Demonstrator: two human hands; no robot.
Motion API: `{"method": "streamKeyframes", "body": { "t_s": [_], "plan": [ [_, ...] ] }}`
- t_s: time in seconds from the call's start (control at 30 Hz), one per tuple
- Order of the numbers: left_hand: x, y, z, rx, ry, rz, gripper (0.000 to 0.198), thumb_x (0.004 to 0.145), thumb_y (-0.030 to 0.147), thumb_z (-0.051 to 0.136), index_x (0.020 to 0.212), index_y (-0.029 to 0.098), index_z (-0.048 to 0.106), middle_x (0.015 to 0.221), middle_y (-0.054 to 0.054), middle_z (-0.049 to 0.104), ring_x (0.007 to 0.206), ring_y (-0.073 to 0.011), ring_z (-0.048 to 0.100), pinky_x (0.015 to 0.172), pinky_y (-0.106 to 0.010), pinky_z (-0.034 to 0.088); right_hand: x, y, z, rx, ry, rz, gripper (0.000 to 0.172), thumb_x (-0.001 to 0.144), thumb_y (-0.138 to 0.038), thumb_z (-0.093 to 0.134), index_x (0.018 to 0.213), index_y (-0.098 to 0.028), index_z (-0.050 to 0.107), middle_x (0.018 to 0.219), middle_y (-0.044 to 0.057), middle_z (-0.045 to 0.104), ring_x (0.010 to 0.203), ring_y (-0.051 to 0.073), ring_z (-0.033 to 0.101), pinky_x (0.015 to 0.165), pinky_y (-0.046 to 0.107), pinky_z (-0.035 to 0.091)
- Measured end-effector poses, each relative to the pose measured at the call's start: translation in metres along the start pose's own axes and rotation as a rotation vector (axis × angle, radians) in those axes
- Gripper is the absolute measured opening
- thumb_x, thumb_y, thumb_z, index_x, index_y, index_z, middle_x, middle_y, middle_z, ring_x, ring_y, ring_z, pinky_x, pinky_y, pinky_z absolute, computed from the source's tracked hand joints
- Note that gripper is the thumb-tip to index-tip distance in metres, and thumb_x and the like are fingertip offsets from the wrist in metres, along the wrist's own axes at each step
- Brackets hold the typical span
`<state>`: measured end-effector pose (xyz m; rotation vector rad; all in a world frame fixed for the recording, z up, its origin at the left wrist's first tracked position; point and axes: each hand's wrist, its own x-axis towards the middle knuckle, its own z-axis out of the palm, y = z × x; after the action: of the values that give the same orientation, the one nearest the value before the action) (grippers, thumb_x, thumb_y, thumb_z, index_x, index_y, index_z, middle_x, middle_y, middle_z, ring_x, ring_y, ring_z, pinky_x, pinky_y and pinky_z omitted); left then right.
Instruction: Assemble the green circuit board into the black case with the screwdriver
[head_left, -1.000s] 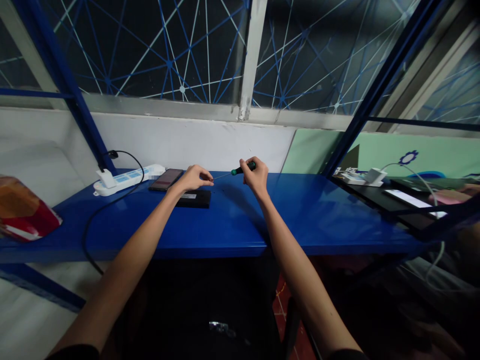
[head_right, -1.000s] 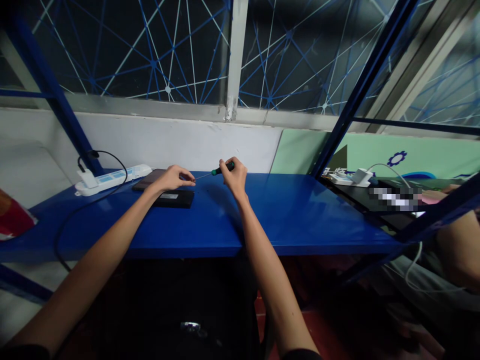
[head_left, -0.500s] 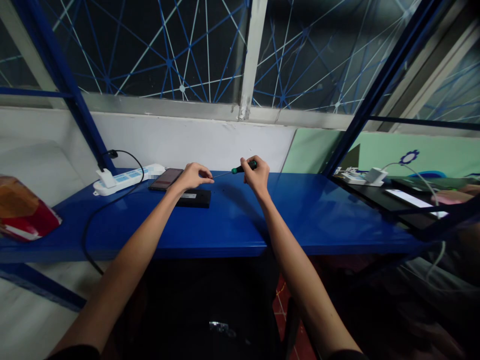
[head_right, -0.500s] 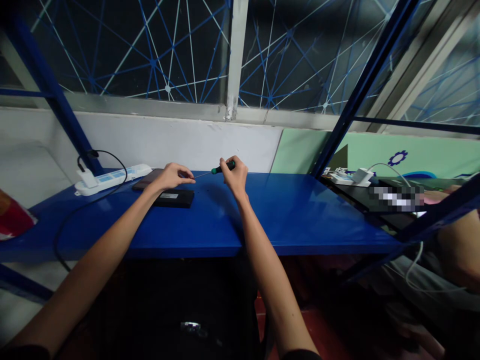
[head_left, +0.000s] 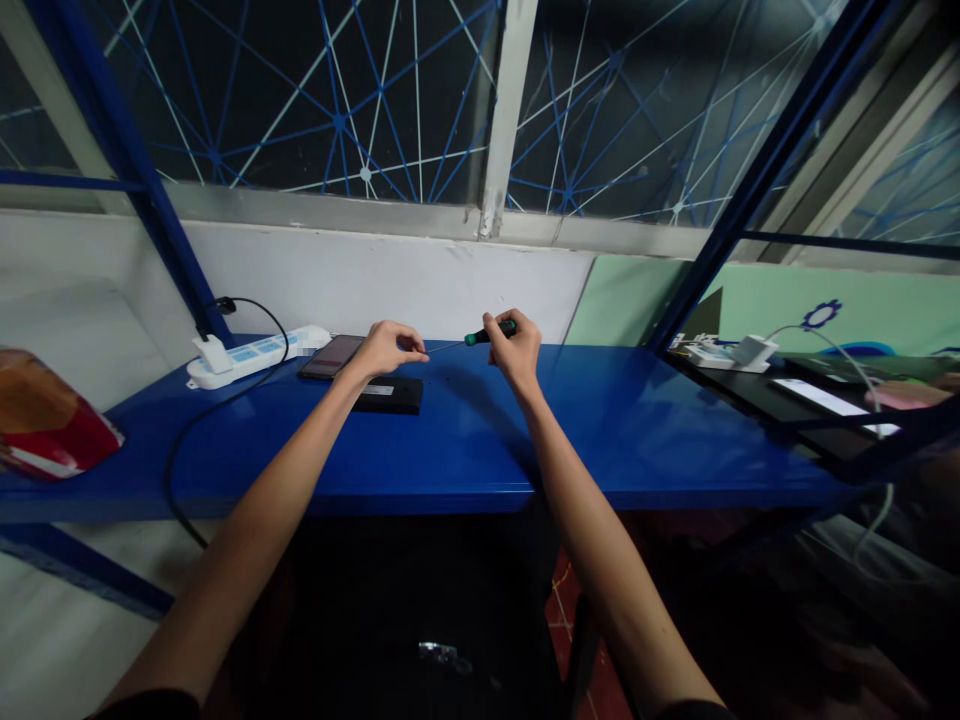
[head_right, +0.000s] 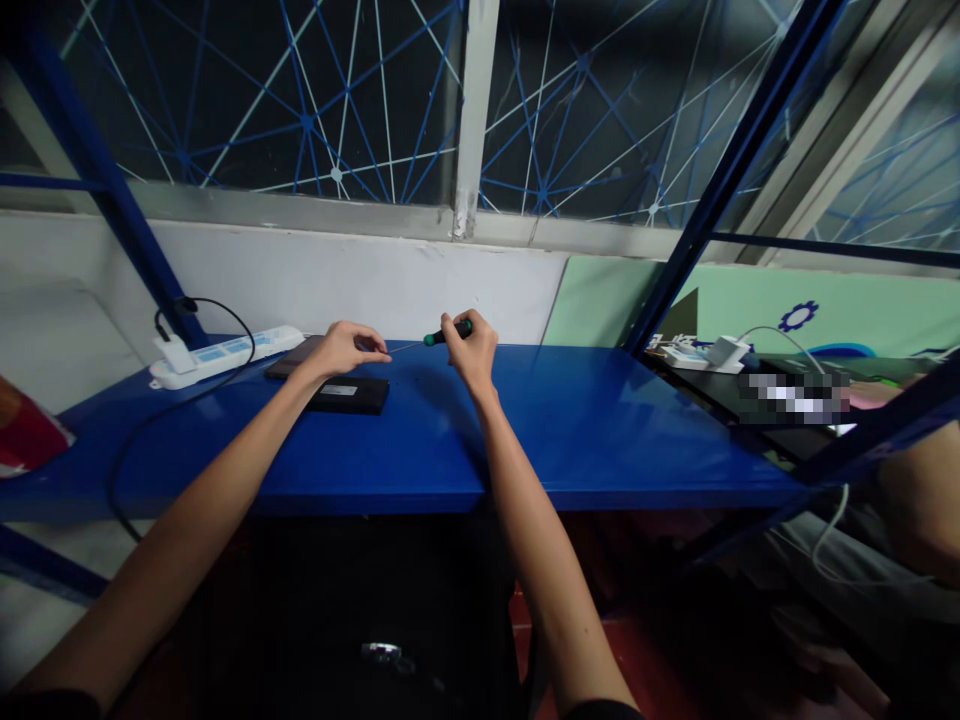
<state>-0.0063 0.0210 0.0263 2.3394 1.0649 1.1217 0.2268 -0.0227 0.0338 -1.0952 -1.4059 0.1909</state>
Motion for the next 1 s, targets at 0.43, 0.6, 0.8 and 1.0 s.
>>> {"method": "streamKeyframes", "body": {
  "t_s": [0.43, 0.6, 0.8, 1.0],
  "plan": [
    [0.001, 0.000, -0.001, -0.037, 0.045, 0.037, 0.024, 0.064, 0.039, 0.079, 0.068, 0.017, 0.072, 0.067, -0.006, 0.071, 0.067, -0.0181, 0.065, 0.064, -0.028, 0.051, 0.001, -0.002, 0.001, 0.040, 0.039, 0.002, 0.030, 0.085, -0.045, 0.057, 0.068, -0.022, 0.050, 0.038, -0.006, 0.047, 0.032, 0.011, 0.050, 0.046, 0.026, 0.044],
    [0.001, 0.001, -0.001, -0.079, 0.074, 0.023, 0.024, 0.062, 0.037, 0.080, 0.070, 0.016, 0.072, 0.068, -0.006, 0.071, 0.066, -0.0176, 0.065, 0.065, -0.029, 0.051, 0.004, 0.001, 0.001, 0.061, 0.079, 0.017, 0.029, 0.084, -0.045, 0.058, 0.068, -0.022, 0.050, 0.037, -0.007, 0.047, 0.032, 0.010, 0.049, 0.045, 0.026, 0.043],
    [-0.001, 0.013, -0.003, -0.111, 0.071, -0.014, 0.024, 0.061, 0.037, 0.081, 0.068, 0.015, 0.072, 0.067, -0.007, 0.070, 0.065, -0.0180, 0.065, 0.062, -0.029, 0.051, 0.001, -0.002, 0.000, 0.084, 0.059, 0.013, 0.029, 0.085, -0.045, 0.058, 0.069, -0.022, 0.049, 0.038, -0.007, 0.046, 0.031, 0.010, 0.049, 0.044, 0.026, 0.042],
    [-0.002, 0.015, -0.003, -0.141, 0.089, -0.006, 0.024, 0.061, 0.037, 0.081, 0.067, 0.016, 0.071, 0.066, -0.006, 0.070, 0.064, -0.0174, 0.065, 0.061, -0.028, 0.051, 0.002, -0.004, 0.000, 0.076, 0.069, 0.021, 0.029, 0.085, -0.044, 0.057, 0.069, -0.022, 0.049, 0.038, -0.007, 0.046, 0.032, 0.011, 0.050, 0.045, 0.026, 0.042]
  ]
}}
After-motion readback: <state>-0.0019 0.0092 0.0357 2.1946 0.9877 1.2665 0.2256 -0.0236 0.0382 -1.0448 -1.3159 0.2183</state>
